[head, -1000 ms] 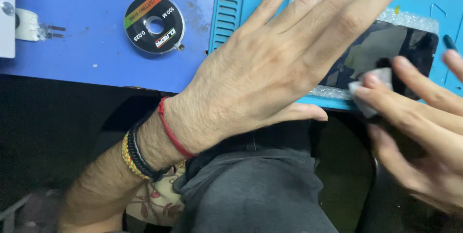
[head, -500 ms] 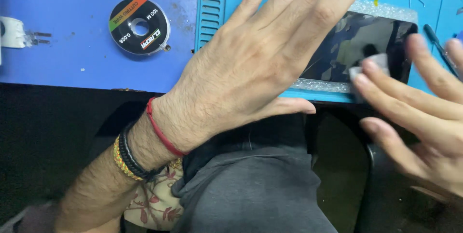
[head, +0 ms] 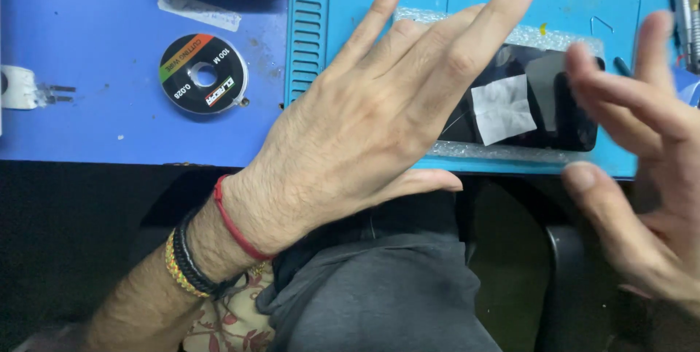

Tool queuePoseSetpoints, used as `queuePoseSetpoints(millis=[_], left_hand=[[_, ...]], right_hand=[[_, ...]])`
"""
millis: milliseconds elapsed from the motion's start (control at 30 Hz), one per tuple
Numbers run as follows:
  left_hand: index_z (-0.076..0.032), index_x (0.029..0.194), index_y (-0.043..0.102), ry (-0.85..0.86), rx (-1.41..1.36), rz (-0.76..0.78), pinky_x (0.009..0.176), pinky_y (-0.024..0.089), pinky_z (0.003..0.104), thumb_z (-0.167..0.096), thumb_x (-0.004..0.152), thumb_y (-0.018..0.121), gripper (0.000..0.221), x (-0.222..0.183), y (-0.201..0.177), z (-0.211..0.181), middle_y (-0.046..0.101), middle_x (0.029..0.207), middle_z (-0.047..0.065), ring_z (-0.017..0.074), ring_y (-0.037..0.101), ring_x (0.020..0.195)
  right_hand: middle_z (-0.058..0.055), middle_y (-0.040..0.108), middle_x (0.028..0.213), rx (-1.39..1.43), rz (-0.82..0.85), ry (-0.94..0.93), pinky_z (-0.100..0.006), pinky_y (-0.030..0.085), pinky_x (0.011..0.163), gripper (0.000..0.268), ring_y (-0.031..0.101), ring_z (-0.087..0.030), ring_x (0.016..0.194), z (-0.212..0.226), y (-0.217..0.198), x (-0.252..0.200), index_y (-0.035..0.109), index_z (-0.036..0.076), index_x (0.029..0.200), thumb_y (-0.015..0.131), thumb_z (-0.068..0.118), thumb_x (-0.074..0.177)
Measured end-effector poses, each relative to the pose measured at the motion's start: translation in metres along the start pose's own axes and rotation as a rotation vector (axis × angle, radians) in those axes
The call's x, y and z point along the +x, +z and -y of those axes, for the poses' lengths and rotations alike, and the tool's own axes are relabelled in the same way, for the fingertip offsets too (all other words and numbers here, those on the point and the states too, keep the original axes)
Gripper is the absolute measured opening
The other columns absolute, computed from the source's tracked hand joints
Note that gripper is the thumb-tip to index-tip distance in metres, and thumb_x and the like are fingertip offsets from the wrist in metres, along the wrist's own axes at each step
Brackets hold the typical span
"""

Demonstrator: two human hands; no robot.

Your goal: Thoroughly cleaning a smartphone screen using a cleaning wipe and liquid solution on a repair workbench.

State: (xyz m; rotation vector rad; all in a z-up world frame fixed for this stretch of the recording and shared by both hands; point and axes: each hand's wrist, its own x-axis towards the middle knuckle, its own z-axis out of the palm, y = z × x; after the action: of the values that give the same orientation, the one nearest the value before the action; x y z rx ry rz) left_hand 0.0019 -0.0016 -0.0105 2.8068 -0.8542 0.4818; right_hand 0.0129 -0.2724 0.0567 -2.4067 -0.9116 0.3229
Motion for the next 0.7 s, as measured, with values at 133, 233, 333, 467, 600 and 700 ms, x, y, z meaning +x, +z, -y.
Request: queuePoseSetpoints(millis=[133,233,333,467,600,700], left_hand=[[-0.006,0.163,0.007,0.009,0.079,0.045,0.139,0.037,0.045,-0.121,0.085,0.09,0.162,0.004,-0.01,0.0,0.032,0.182,-0.003,0.0083,0.056,0.163],[-0.005,0.163,0.009,0.01,0.08,0.07,0.137,0.036,0.045,-0.119,0.086,0.088,0.159,0.007,-0.01,0.0,0.027,0.18,-0.002,0.0077,0.053,0.165],[-0.007,0.163,0.011,0.018,0.113,0.079,0.136,0.037,0.046,-0.122,0.097,0.082,0.151,0.007,-0.011,0.001,0.025,0.18,-0.001,0.0069,0.052,0.168],[-0.008,0.165,0.007,-0.008,0.019,0.058,0.14,0.039,0.046,-0.126,0.087,0.09,0.164,0.001,-0.008,0.004,0.032,0.183,-0.004,0.0089,0.058,0.16],[-0.007,0.171,0.0,-0.068,-0.506,0.033,0.157,0.036,0.06,-0.073,0.096,0.124,0.16,-0.005,0.0,0.009,0.017,0.19,0.007,0.0232,0.052,0.179],[-0.008,0.173,-0.002,-0.088,-0.628,-0.004,0.16,0.036,0.065,-0.061,0.098,0.127,0.159,-0.009,0.003,0.011,0.015,0.192,0.01,0.0312,0.036,0.191]], right_hand=[[-0.028,0.061,0.155,-0.502,-0.013,-0.289,-0.073,0.017,0.14,0.046,0.029,-0.062,0.163,-0.027,-0.009,0.001,0.06,-0.008,0.147,0.062,-0.006,0.1],[-0.021,0.068,0.148,-0.587,0.008,-0.454,-0.072,0.019,0.131,0.042,0.041,-0.059,0.154,-0.034,-0.005,0.016,0.068,-0.002,0.143,0.061,0.011,0.104],[-0.014,0.064,0.152,-0.569,0.072,-0.464,-0.07,0.026,0.132,0.054,0.049,-0.056,0.152,-0.036,-0.001,0.022,0.061,0.006,0.148,0.067,0.025,0.098],[-0.015,0.067,0.149,-0.588,0.062,-0.476,-0.068,0.021,0.131,0.057,0.052,-0.054,0.149,-0.024,0.009,0.027,0.063,0.005,0.147,0.061,0.035,0.099],[-0.015,0.069,0.149,-0.59,0.001,-0.524,-0.062,0.025,0.127,0.06,0.053,-0.053,0.147,-0.012,0.02,0.042,0.066,0.005,0.149,0.044,0.042,0.107],[-0.019,0.069,0.151,-0.602,0.002,-0.415,-0.064,0.024,0.129,0.057,0.052,-0.054,0.152,-0.017,0.009,0.037,0.065,0.003,0.151,0.047,0.034,0.107]])
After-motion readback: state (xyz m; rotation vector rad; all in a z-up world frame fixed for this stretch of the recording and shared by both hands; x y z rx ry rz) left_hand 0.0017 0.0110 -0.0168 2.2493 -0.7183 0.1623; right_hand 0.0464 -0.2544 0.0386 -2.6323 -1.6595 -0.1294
